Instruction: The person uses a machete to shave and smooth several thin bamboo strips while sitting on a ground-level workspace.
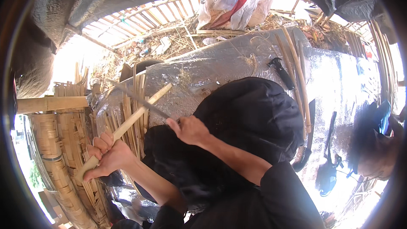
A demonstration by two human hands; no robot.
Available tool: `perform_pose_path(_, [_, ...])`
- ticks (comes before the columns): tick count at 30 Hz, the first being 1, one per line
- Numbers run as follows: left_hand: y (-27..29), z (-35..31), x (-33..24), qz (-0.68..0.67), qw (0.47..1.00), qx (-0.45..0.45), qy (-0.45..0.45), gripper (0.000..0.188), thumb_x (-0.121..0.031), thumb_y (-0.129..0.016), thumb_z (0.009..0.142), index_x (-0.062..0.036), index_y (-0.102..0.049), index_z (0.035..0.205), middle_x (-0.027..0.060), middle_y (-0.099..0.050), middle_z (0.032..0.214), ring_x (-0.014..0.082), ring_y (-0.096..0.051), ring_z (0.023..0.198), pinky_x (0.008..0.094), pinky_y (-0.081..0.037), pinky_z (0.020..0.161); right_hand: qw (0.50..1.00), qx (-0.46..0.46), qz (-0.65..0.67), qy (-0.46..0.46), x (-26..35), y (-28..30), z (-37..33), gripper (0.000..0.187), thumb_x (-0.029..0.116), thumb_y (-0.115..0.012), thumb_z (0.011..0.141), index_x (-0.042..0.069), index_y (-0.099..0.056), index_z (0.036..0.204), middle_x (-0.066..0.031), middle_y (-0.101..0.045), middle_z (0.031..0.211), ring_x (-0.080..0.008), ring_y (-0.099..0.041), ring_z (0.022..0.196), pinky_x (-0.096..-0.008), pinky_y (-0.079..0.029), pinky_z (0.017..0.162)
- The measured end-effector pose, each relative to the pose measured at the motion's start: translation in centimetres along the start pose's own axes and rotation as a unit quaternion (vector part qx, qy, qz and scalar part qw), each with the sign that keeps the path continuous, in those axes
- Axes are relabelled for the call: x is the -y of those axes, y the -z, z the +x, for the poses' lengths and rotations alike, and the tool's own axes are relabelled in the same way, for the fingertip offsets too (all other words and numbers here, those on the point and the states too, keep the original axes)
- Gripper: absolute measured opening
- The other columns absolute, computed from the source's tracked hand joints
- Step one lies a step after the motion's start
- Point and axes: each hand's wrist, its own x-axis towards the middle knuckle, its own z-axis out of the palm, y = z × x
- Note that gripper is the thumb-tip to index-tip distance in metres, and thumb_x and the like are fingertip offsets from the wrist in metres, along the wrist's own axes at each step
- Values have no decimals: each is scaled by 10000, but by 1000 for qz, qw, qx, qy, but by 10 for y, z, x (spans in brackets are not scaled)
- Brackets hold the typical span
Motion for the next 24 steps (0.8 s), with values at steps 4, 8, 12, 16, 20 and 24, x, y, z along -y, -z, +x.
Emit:
perform_pose_path(4, [9,4,3,30,999,13,16,810,-958,-384,767,-167,-247,663,-54,-118,597,101,-90,560,310,-114,548,991,-21,68,-110,-42,20,39,785,645,-402,1000,-63,-713,865,-346,-667,858,-508,-665,920,-547,-526,841])
perform_pose_path(8, [20,7,-5,-15,999,48,15,807,-951,-388,775,-165,-244,657,-55,-132,576,102,-102,547,313,-113,546,999,-31,20,-5,-17,3,23,820,645,-381,1007,-98,-703,877,-350,-674,881,-509,-666,946,-543,-530,871])
perform_pose_path(12, [36,13,-5,-13,999,38,29,806,-948,-382,781,-165,-233,655,-51,-122,588,103,-91,553,316,-109,548,991,-54,18,-119,-54,9,48,796,639,-389,1007,-83,-712,919,-361,-673,914,-518,-658,968,-545,-520,912])
perform_pose_path(16, [33,9,-15,4,1000,15,12,801,-938,-383,794,-163,-240,651,-50,-144,580,100,-102,541,311,-107,541,992,-27,-101,-68,-24,1,6,783,614,-386,1017,-93,-716,956,-366,-672,1007,-502,-656,1008,-528,-536,901])
perform_pose_path(20, [40,8,-11,-40,997,54,31,799,-939,-375,796,-163,-249,650,-51,-145,591,98,-111,543,309,-123,539,984,-78,-56,-150,-42,13,11,752,584,-398,1024,-88,-724,934,-367,-673,934,-539,-655,951,-553,-531,889])
perform_pose_path(24, [44,10,-9,-51,995,76,36,810,-958,-375,769,-164,-265,649,-51,-148,597,107,-108,550,311,-145,559,989,-52,-84,-106,-34,14,-5,773,594,-377,1028,-91,-726,943,-358,-680,941,-526,-654,982,-550,-524,914])
